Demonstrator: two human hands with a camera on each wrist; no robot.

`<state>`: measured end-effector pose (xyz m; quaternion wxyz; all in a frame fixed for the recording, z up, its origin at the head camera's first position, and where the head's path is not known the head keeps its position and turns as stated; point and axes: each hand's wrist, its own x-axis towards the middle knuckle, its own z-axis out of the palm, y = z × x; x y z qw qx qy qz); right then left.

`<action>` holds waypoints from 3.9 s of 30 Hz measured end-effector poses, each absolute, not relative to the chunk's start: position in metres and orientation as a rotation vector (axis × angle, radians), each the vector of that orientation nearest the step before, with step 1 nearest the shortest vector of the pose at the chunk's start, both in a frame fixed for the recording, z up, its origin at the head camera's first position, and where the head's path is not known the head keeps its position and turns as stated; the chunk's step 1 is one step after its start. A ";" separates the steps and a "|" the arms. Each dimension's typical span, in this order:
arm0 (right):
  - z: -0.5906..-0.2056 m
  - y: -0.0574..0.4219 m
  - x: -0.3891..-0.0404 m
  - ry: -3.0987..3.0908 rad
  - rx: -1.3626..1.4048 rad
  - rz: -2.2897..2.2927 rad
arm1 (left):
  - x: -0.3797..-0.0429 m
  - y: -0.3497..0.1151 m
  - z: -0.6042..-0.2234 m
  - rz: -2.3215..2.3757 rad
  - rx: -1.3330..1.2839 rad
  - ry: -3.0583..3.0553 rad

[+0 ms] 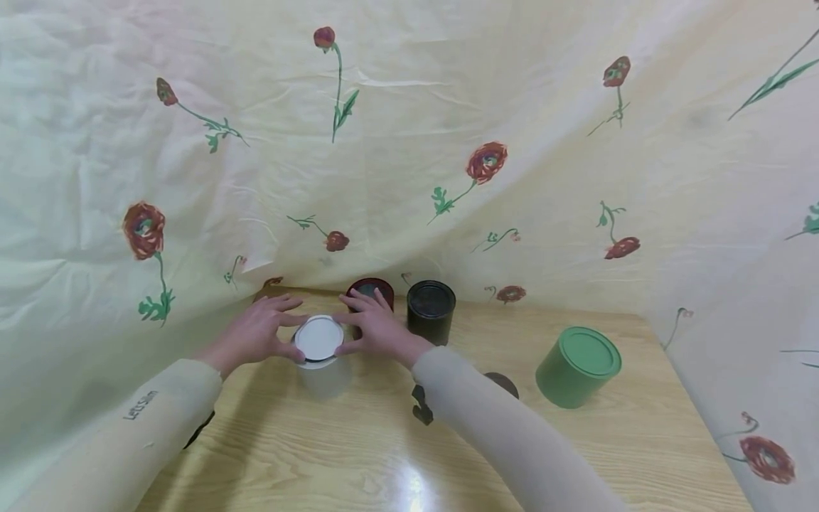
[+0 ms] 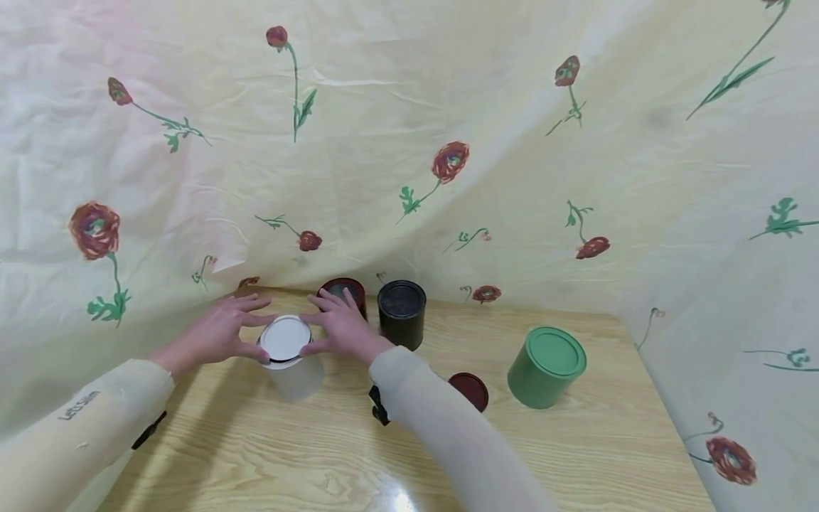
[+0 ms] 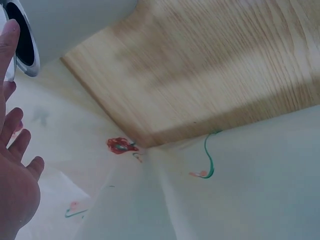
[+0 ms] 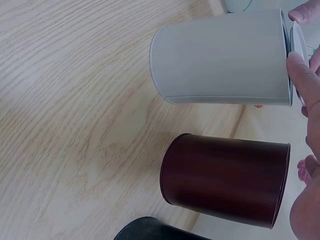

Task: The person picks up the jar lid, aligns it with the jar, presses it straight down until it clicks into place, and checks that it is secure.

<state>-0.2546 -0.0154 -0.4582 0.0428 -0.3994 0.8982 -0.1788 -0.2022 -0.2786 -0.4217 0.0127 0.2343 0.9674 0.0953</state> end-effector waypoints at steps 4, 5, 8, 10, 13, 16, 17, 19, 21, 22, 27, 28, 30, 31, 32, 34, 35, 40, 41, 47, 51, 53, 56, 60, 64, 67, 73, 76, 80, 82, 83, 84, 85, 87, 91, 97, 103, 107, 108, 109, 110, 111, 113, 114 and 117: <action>-0.459 -0.019 -0.255 2.740 -1.219 -0.536 | -0.201 -0.281 -0.423 0.292 0.728 3.015; -0.459 -0.019 -0.255 2.737 -1.220 -0.532 | -0.201 -0.281 -0.424 0.291 0.732 3.016; -0.459 -0.021 -0.256 2.730 -1.224 -0.516 | -0.201 -0.283 -0.425 0.293 0.743 3.017; -0.459 -0.022 -0.257 2.727 -1.225 -0.499 | -0.200 -0.283 -0.425 0.295 0.749 3.015; -0.458 -0.022 -0.257 2.722 -1.219 -0.459 | -0.200 -0.283 -0.425 0.287 0.743 3.011; -0.458 -0.022 -0.257 2.708 -1.217 -0.418 | -0.200 -0.283 -0.425 0.282 0.720 2.998; -0.457 -0.022 -0.257 2.707 -1.219 -0.402 | -0.200 -0.282 -0.425 0.277 0.713 2.994; -0.456 -0.022 -0.257 2.706 -1.223 -0.378 | -0.200 -0.282 -0.425 0.275 0.704 2.987; -0.456 -0.022 -0.256 2.710 -1.227 -0.353 | -0.200 -0.282 -0.424 0.270 0.698 2.981; -0.455 -0.022 -0.256 2.711 -1.227 -0.347 | -0.200 -0.282 -0.424 0.266 0.697 2.980; -0.454 -0.022 -0.254 2.703 -1.206 -0.348 | -0.199 -0.282 -0.424 0.248 0.696 2.978; -0.454 -0.021 -0.253 2.700 -1.198 -0.351 | -0.198 -0.282 -0.424 0.246 0.697 2.977; -0.455 -0.021 -0.253 2.702 -1.190 -0.348 | -0.198 -0.282 -0.424 0.244 0.699 2.979; -0.455 -0.021 -0.252 2.700 -1.188 -0.346 | -0.198 -0.282 -0.424 0.244 0.698 2.979; -0.455 -0.021 -0.252 2.701 -1.189 -0.341 | -0.198 -0.282 -0.424 0.244 0.696 2.979; -0.455 -0.021 -0.252 2.700 -1.190 -0.331 | -0.198 -0.282 -0.425 0.246 0.687 2.978; -0.455 -0.021 -0.251 2.701 -1.193 -0.325 | -0.198 -0.283 -0.425 0.243 0.687 2.979; -0.457 -0.021 -0.251 2.703 -1.210 -0.315 | -0.197 -0.285 -0.426 0.240 0.661 2.976; -0.457 -0.021 -0.251 2.704 -1.213 -0.315 | -0.197 -0.285 -0.427 0.242 0.654 2.974; -0.457 -0.021 -0.251 2.721 -1.237 -0.318 | -0.194 -0.283 -0.428 0.256 0.652 2.986; -0.457 -0.022 -0.251 2.726 -1.254 -0.329 | -0.193 -0.282 -0.428 0.247 0.643 2.988; -0.456 -0.022 -0.250 2.727 -1.255 -0.332 | -0.194 -0.282 -0.428 0.251 0.643 2.990; -0.456 -0.023 -0.250 2.727 -1.260 -0.339 | -0.195 -0.282 -0.429 0.257 0.665 2.998; -0.454 -0.023 -0.249 2.728 -1.256 -0.342 | -0.198 -0.280 -0.430 0.263 0.701 3.000; -0.453 -0.024 -0.249 2.730 -1.237 -0.338 | -0.200 -0.278 -0.431 0.265 0.711 2.991; -0.452 -0.025 -0.249 2.725 -1.234 -0.330 | -0.201 -0.278 -0.432 0.253 0.702 2.974; -0.447 -0.031 -0.248 2.738 -1.231 -0.249 | -0.200 -0.279 -0.435 0.244 0.744 2.979; -0.445 -0.031 -0.248 2.761 -1.239 -0.214 | -0.201 -0.278 -0.432 0.228 0.792 2.998; -0.443 -0.033 -0.250 2.771 -1.239 -0.183 | -0.202 -0.275 -0.427 0.194 0.802 2.974; -0.444 -0.033 -0.250 2.764 -1.230 -0.174 | -0.202 -0.274 -0.427 0.184 0.791 2.953; -0.444 -0.034 -0.250 2.760 -1.228 -0.170 | -0.202 -0.274 -0.426 0.182 0.790 2.946; -0.444 -0.034 -0.250 2.756 -1.225 -0.172 | -0.202 -0.274 -0.427 0.178 0.791 2.943; -0.445 -0.034 -0.250 2.753 -1.218 -0.174 | -0.202 -0.274 -0.427 0.188 0.783 2.940; -0.445 -0.034 -0.250 2.756 -1.207 -0.174 | -0.203 -0.273 -0.427 0.206 0.767 2.939; -0.446 -0.034 -0.250 2.760 -1.192 -0.170 | -0.203 -0.273 -0.424 0.213 0.759 2.940; -0.450 -0.032 -0.251 2.764 -1.208 -0.144 | -0.204 -0.272 -0.423 0.213 0.738 2.922; -0.447 -0.025 -0.252 2.756 -1.263 -0.211 | -0.208 -0.269 -0.422 0.198 0.768 2.956; -0.440 -0.008 -0.252 2.766 -1.273 -0.304 | -0.213 -0.260 -0.414 0.179 0.843 2.992; -0.438 -0.004 -0.252 2.771 -1.277 -0.312 | -0.214 -0.258 -0.411 0.181 0.859 2.999; -0.435 0.001 -0.251 2.776 -1.283 -0.317 | -0.215 -0.254 -0.408 0.186 0.870 3.004; -0.433 0.006 -0.250 2.781 -1.289 -0.314 | -0.215 -0.251 -0.405 0.193 0.873 3.007; -0.430 0.011 -0.249 2.784 -1.296 -0.309 | -0.215 -0.247 -0.401 0.198 0.883 3.009; -0.426 0.021 -0.247 2.785 -1.307 -0.315 | -0.215 -0.239 -0.396 0.204 0.902 3.012; -0.424 0.026 -0.245 2.787 -1.310 -0.329 | -0.215 -0.235 -0.393 0.204 0.912 3.010; -0.420 0.043 -0.240 2.800 -1.311 -0.385 | -0.215 -0.222 -0.389 0.197 0.975 2.999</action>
